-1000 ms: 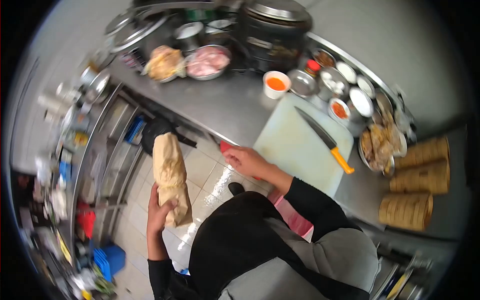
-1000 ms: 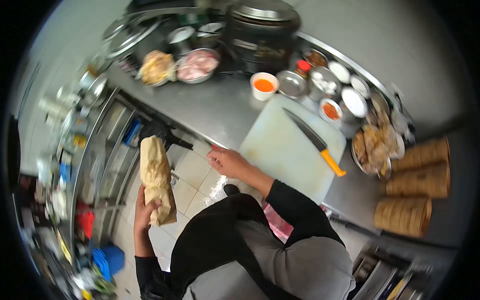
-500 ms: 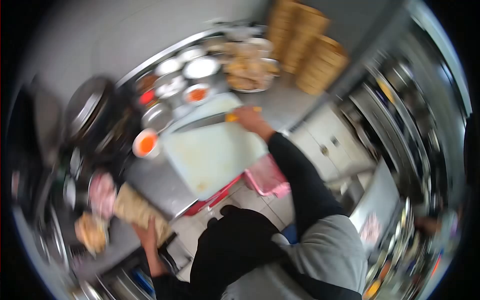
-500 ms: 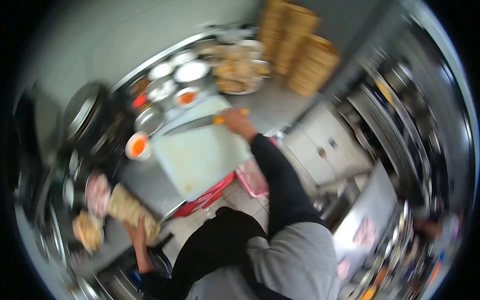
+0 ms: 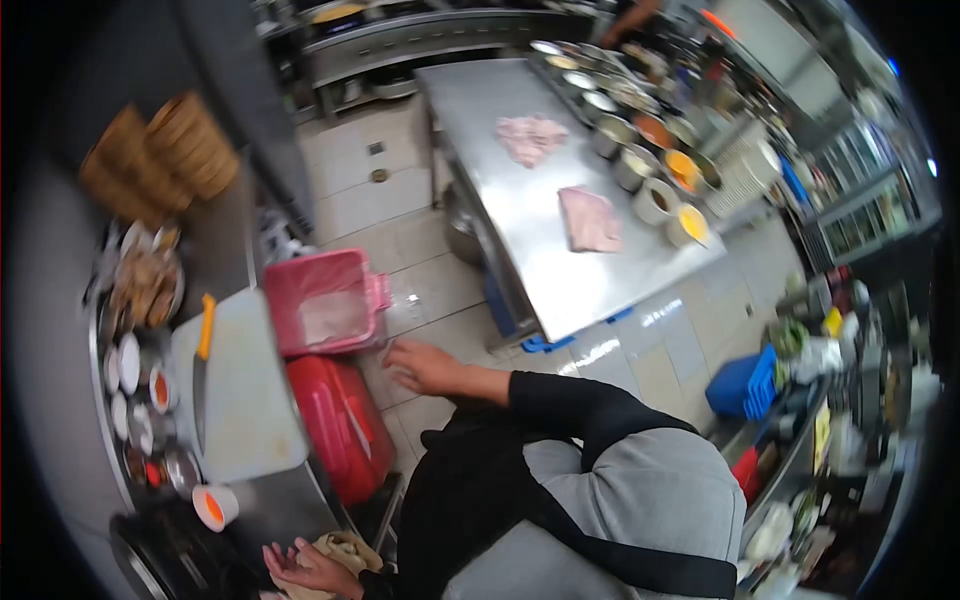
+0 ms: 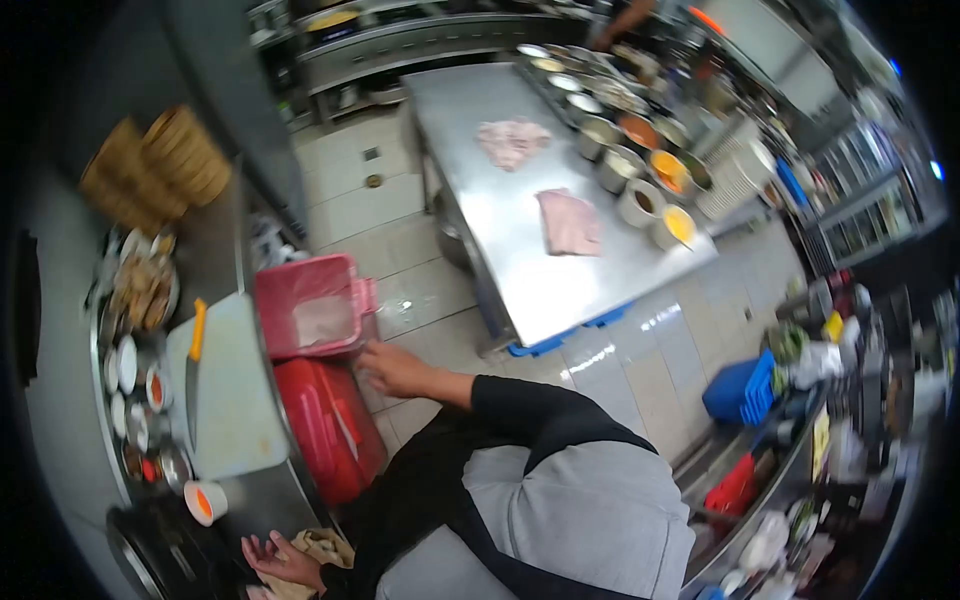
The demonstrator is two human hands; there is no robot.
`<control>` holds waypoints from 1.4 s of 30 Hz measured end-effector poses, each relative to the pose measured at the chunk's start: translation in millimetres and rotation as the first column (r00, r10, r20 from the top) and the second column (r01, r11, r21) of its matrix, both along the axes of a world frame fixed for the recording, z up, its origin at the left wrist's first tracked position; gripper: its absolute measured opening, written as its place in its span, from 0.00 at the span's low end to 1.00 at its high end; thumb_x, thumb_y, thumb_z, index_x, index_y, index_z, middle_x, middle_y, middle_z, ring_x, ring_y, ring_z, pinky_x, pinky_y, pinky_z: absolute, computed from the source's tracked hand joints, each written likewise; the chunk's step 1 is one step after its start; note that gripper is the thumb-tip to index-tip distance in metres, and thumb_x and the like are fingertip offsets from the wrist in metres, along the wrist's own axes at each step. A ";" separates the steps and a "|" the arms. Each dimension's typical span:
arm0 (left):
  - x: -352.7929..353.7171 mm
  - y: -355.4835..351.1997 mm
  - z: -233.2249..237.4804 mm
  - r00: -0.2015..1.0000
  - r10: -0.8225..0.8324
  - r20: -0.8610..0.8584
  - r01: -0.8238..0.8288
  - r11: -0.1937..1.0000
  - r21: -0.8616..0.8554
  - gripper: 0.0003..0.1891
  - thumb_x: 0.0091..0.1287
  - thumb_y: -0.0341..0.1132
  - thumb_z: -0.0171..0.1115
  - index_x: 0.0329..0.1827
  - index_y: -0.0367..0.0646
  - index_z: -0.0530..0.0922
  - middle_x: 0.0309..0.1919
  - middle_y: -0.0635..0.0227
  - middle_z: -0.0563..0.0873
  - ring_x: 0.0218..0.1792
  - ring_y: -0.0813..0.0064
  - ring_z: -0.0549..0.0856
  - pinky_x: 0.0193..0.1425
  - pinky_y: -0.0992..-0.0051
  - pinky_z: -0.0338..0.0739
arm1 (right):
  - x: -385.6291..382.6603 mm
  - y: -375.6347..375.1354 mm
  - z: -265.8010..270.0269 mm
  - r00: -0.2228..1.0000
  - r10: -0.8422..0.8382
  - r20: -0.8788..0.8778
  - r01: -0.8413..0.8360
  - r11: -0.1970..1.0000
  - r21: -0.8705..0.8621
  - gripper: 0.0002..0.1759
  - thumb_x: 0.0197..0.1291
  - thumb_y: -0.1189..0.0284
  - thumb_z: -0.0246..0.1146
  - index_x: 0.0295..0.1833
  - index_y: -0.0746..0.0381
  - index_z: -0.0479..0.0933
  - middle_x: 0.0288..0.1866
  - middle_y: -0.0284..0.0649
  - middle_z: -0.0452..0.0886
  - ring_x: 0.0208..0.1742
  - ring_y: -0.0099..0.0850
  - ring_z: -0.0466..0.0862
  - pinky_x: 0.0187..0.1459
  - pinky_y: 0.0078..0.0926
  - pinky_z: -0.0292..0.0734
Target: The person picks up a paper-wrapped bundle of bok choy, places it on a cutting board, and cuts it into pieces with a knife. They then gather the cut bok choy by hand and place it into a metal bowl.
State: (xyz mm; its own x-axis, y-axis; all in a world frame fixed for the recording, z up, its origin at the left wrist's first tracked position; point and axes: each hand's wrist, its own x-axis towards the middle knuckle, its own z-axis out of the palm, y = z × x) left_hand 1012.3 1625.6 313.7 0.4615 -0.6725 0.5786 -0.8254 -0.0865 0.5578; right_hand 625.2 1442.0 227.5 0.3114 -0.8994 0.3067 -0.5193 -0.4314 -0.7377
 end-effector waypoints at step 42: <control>-422.6 -1.8 -97.8 0.870 -0.436 -0.231 0.486 0.675 0.555 0.26 0.65 0.22 0.68 0.67 0.41 0.74 0.60 0.64 0.76 0.41 0.72 0.81 0.48 0.71 0.75 | -906.3 71.7 53.1 0.427 -0.537 -0.727 0.859 0.492 0.142 0.32 0.59 0.61 0.71 0.69 0.56 0.74 0.63 0.51 0.81 0.64 0.50 0.82 0.62 0.44 0.81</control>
